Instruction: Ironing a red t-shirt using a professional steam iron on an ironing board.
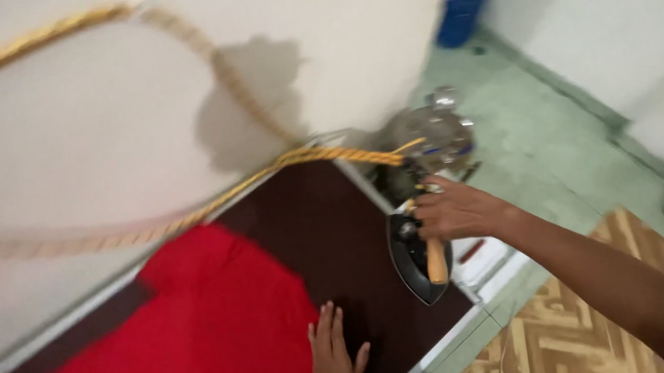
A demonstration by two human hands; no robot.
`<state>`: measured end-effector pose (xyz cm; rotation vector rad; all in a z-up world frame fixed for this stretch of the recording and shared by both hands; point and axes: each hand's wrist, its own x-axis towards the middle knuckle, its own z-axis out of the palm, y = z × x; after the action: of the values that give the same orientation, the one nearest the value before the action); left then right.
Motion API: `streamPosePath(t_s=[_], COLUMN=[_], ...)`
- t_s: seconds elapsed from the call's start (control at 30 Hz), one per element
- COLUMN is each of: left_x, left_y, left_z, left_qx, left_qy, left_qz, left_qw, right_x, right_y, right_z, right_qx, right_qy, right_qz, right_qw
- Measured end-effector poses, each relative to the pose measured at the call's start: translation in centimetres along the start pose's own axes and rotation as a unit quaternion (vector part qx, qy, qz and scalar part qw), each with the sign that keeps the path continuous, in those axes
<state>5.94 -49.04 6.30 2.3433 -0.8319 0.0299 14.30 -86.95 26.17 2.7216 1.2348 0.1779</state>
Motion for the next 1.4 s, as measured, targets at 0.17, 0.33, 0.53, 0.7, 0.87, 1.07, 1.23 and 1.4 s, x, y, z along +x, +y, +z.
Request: streamPosePath(t_s=[0.17, 0.33, 0.53, 0.7, 0.87, 1.07, 1.23, 1.4], left_x=[-5.8, -11.3, -16.5, -22.6, -25.3, -25.8, -27.0, -26.6], left_y=[-6.1, -12.8, -18.2, -21.1, -24.8, -28.6, -30.7, -30.1], left_z=[0.1, -3.1, -9.6, -13.7, -18.6, -22.8, -21.4, -22.1], left_qx=[0.186, 0.325, 0.355, 0.38, 0.363, 0.347, 0.432, 0.395], left_qy=[0.019, 0.039, 0.072, 0.134, 0.065, 0.081, 0.153, 0.139], left_qz=[-0.145, -0.258, -0.342, -0.382, -0.438, -0.436, -0.368, -0.378], left_qw=[0.972, 0.909, 0.867, 0.832, 0.82, 0.826, 0.809, 0.826], right_x=[3.1, 8.2, 15.9, 23.2, 29.4, 35.4, 40.3, 46.7], right_y=[-4.5, -8.7, -14.5, -20.2, -24.3, -28.1, -32.1, -35.5], right_z=[3.4, 4.3, 5.0, 6.2, 8.6, 7.9, 8.8, 10.0], right_qx=[-0.018, 0.044, 0.055, 0.115, 0.145, 0.189, 0.229, 0.348], right_qy=[-0.007, 0.018, 0.057, 0.005, -0.026, -0.082, -0.054, 0.041], right_qz=[0.033, 0.062, 0.08, 0.145, 0.157, 0.231, 0.265, 0.339], right_qw=[0.999, 0.997, 0.994, 0.983, 0.976, 0.951, 0.935, 0.873])
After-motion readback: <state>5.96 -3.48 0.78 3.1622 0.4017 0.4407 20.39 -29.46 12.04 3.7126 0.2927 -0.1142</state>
